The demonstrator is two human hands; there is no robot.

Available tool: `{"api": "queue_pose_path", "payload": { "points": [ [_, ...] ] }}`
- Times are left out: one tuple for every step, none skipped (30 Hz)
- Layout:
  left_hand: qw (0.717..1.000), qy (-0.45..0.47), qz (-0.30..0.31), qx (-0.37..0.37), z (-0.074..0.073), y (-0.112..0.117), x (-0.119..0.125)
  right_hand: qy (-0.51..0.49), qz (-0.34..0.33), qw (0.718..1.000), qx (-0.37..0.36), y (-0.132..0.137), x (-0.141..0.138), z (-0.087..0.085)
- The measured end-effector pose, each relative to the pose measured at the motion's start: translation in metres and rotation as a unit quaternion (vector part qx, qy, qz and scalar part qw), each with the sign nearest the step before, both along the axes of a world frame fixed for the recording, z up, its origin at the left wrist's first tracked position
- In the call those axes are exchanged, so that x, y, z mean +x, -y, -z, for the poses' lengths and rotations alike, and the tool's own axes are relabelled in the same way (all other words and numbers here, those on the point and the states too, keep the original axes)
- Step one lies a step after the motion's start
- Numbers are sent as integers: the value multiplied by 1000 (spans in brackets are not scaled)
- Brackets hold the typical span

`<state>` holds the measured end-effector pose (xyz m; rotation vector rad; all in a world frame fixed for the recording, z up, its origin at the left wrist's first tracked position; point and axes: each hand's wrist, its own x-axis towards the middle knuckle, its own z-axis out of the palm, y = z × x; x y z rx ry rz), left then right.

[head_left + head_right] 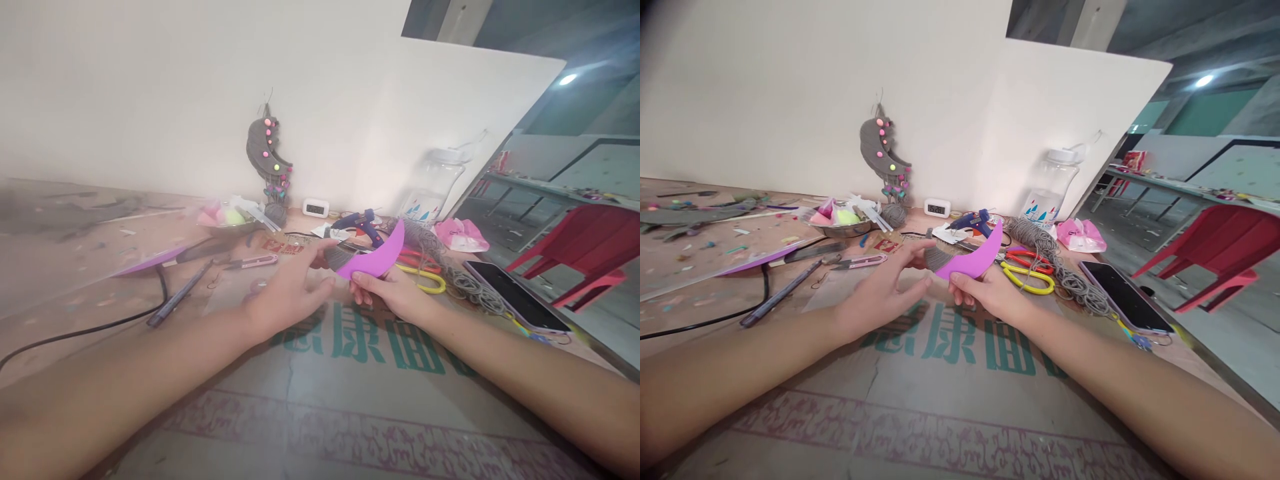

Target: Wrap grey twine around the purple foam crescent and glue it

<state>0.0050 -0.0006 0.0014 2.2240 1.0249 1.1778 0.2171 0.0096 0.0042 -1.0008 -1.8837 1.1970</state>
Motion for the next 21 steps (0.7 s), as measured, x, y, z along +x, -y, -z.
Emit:
{"api": "queue_pose_path", "payload": {
  "points": [
    [1000,24,2,-15,0,-1,1,7,1,1000,5,0,0,0],
    [998,50,1,-34,0,-2,1,17,4,1000,12,1,0,-1],
    [996,71,-2,-56,1,-4,2,30,8,999,18,1,-1,-1],
    [993,87,-4,-81,1,-5,2,42,13,999,23,2,-1,-1],
    [990,93,-2,-107,1,-7,2,54,18,998,27,2,-1,-1],
    [987,90,6,-135,1,-9,2,64,21,997,30,3,-1,-1],
    [983,85,18,-159,2,-10,2,72,23,997,32,4,-2,-2],
    [980,80,30,-177,2,-11,1,79,25,996,34,5,-2,-2],
    [979,77,36,-187,2,-12,1,86,25,995,35,5,-2,-2],
    [978,75,36,-191,2,-12,0,90,26,995,37,6,-2,-2],
    [979,77,30,-188,3,-13,0,95,27,994,37,6,-3,-2],
    [980,82,22,-182,3,-13,0,98,28,994,37,6,-3,-3],
    [980,86,19,-178,3,-13,0,101,29,994,38,6,-3,-3],
    [980,91,23,-178,3,-12,0,103,30,993,41,7,-4,-4],
    [979,96,29,-179,2,-12,0,106,31,993,45,7,-4,-4],
    [978,101,36,-178,2,-11,0,109,33,992,49,7,-5,-4],
    [978,104,43,-174,1,-11,0,111,36,992,52,7,-5,-4],
    [978,106,50,-170,0,-11,0,113,37,991,54,6,-5,-4],
    [979,108,54,-166,0,-11,-1,113,38,991,53,6,-5,-4],
    [978,111,56,-166,-1,-11,-1,113,38,992,50,6,-5,-3],
    [977,115,53,-170,-2,-11,-1,111,38,992,46,6,-5,-2]
  ]
}}
